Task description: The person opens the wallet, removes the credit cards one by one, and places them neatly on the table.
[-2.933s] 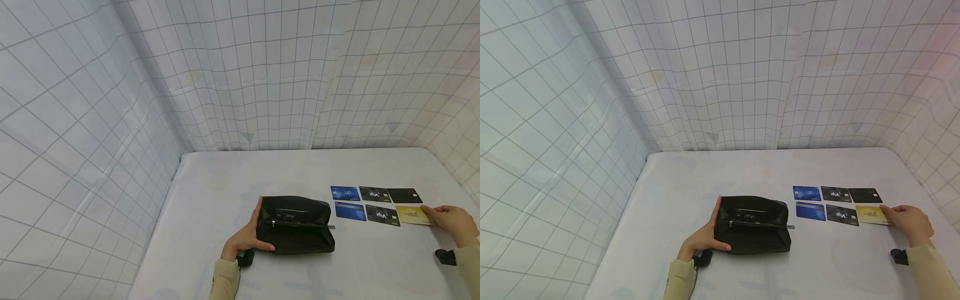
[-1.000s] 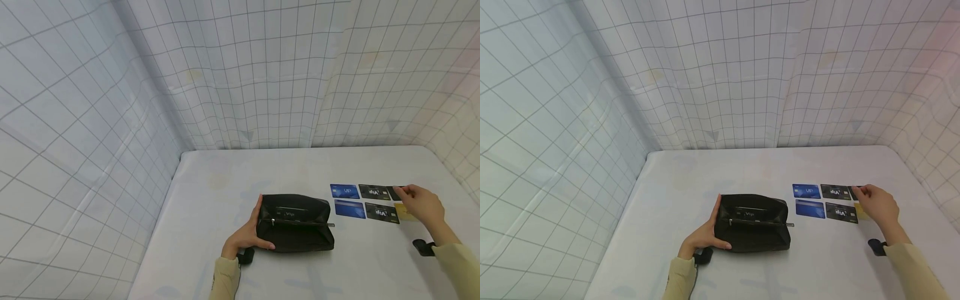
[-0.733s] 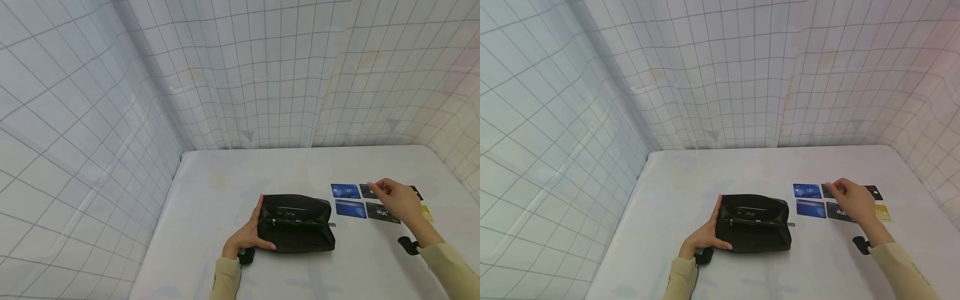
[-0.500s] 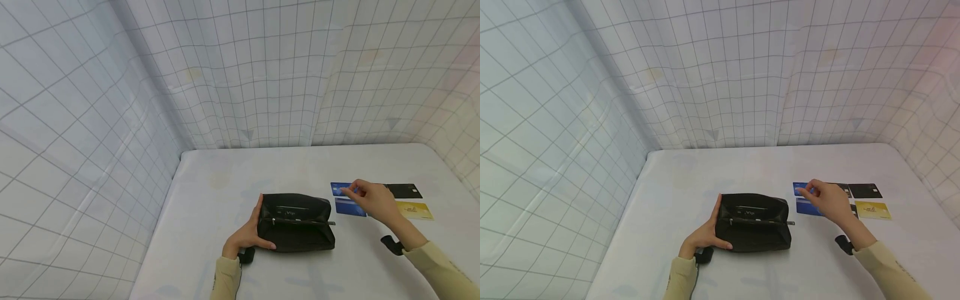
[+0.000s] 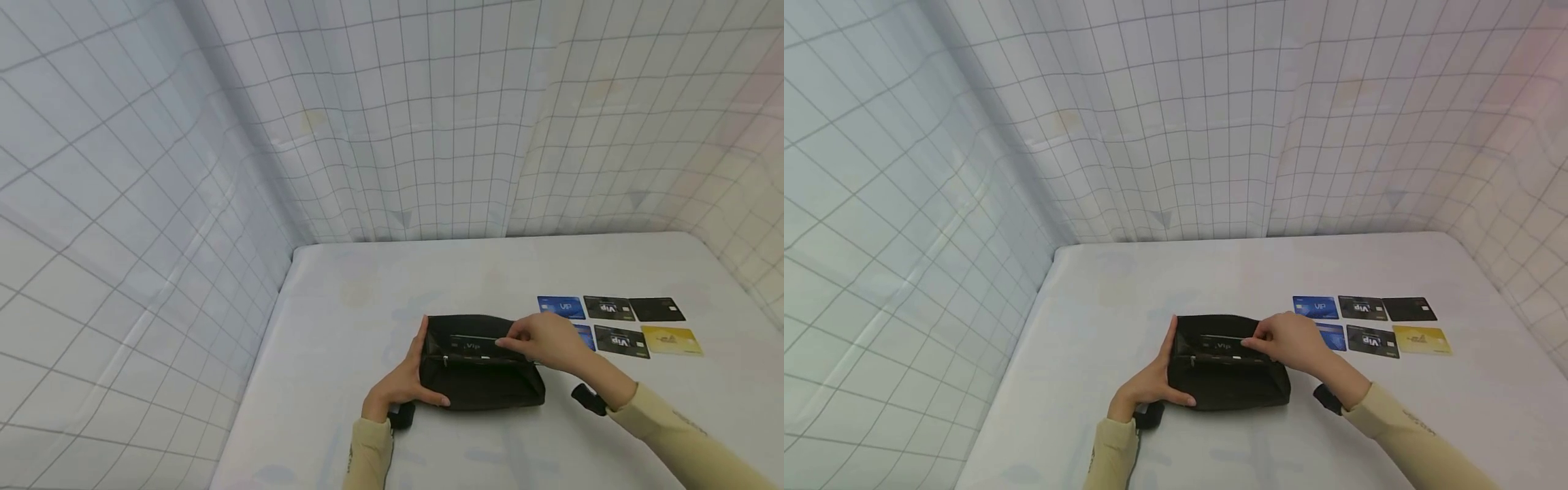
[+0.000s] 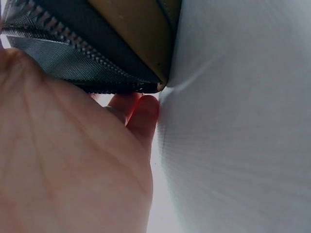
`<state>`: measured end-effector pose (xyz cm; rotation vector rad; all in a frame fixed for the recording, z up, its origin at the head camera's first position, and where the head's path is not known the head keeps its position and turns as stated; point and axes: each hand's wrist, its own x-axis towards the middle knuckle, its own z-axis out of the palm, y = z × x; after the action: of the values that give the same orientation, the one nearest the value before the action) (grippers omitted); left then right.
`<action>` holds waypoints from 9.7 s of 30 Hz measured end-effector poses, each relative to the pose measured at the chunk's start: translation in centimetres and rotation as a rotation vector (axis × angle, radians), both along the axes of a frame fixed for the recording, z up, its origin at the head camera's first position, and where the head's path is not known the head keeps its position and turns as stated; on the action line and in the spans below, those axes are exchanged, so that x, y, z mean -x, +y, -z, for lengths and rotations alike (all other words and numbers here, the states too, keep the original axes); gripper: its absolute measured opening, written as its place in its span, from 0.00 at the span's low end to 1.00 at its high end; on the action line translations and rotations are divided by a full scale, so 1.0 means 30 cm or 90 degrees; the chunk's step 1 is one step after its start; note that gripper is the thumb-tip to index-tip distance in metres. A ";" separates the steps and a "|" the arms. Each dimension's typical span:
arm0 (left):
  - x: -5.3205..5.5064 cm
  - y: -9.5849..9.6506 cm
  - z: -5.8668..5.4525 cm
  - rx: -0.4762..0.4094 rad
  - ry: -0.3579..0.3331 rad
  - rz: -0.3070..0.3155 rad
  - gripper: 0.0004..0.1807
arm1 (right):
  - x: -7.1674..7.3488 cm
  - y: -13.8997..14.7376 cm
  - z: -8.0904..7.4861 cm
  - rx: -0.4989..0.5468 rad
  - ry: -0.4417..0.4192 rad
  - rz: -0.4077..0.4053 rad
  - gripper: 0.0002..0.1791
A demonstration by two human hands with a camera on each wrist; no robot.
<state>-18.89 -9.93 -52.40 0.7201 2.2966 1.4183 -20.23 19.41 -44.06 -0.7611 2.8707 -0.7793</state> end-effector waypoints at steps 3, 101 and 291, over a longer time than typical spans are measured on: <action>-0.017 0.004 -0.046 -0.002 -0.003 0.007 0.73 | 0.006 -0.035 0.007 -0.024 -0.034 -0.009 0.16; 0.012 0.002 0.042 0.010 0.011 -0.008 0.74 | 0.049 -0.081 0.102 0.125 -0.007 0.081 0.22; 0.019 -0.005 0.065 0.002 0.005 -0.009 0.73 | -0.114 0.433 0.270 0.122 -0.255 0.304 0.28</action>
<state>-19.46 -10.08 -54.35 0.7107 2.3144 1.4194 -16.82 32.42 -52.15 0.0893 2.6436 -1.1174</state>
